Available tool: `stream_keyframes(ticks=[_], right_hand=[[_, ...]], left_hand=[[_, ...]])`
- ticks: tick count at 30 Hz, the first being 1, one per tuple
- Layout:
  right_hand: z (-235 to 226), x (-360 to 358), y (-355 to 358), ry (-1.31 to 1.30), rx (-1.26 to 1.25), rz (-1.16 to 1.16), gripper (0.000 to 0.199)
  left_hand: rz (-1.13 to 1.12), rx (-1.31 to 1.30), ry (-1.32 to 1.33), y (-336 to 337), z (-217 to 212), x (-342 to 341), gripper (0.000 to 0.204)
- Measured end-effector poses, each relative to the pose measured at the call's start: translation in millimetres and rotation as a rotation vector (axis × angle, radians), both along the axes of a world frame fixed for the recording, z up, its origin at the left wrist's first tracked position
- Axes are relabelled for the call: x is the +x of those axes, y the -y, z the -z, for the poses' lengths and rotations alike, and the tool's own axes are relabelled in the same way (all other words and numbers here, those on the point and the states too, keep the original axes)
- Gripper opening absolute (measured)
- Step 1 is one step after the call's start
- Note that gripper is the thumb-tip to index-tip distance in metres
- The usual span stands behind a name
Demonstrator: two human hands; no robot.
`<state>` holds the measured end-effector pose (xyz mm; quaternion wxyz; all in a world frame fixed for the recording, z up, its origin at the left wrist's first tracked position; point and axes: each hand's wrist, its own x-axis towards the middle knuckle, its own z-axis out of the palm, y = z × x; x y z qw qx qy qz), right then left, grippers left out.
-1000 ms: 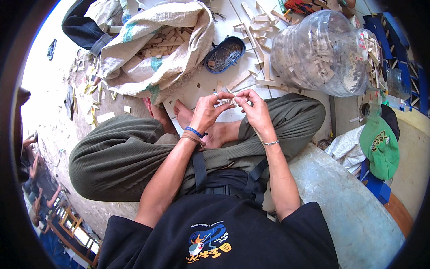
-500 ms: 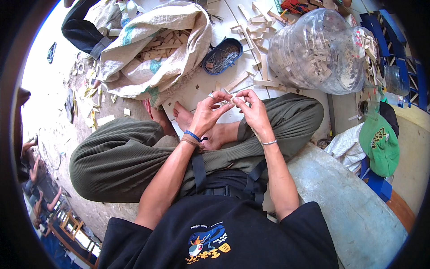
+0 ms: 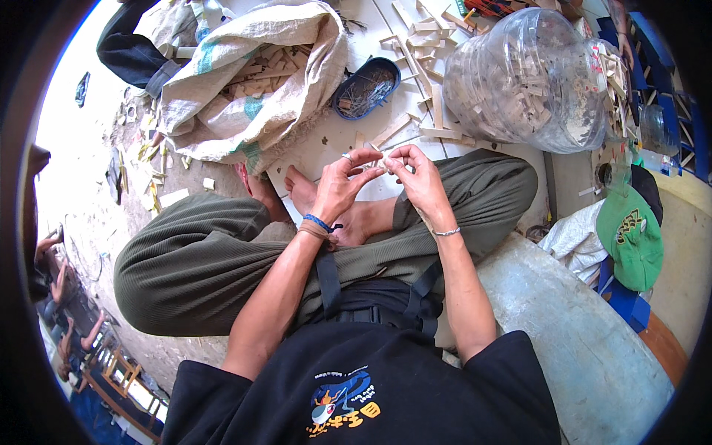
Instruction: The person sits on the floor and repeatedly picks small wooden pieces from a sack, inserts a nail into each piece, and taps the nail with a hammer. The person places the finished pieces into a nearby plastic container.
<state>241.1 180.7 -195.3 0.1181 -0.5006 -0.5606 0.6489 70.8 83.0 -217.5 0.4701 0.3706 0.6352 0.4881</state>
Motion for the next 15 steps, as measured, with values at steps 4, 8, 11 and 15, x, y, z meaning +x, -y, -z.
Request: stream_keyframes(ticks=[4,8,11,15], right_hand=[[-1.1,-0.5,-0.4,0.006,-0.013,-0.004,0.022],[-1.3,-1.8,-0.1,-0.01,-0.006,0.031,0.019],[-1.8,-2.7,1.4,0.004,0.005,0.023,0.018],[-1.6,-3.4,2.4,-0.009,0.018,0.008,0.018]], left_hand=[[0.075,-0.084,-0.021,1.9,-1.9,-4.5,0.035],[0.098,0.028,-0.142,2.8,-3.5,-5.6,0.036],[0.096,0.029,-0.207,1.5,-4.0,-5.7,0.034],[0.086,-0.004,-0.205,2.1,-5.6,-6.8,0.031]])
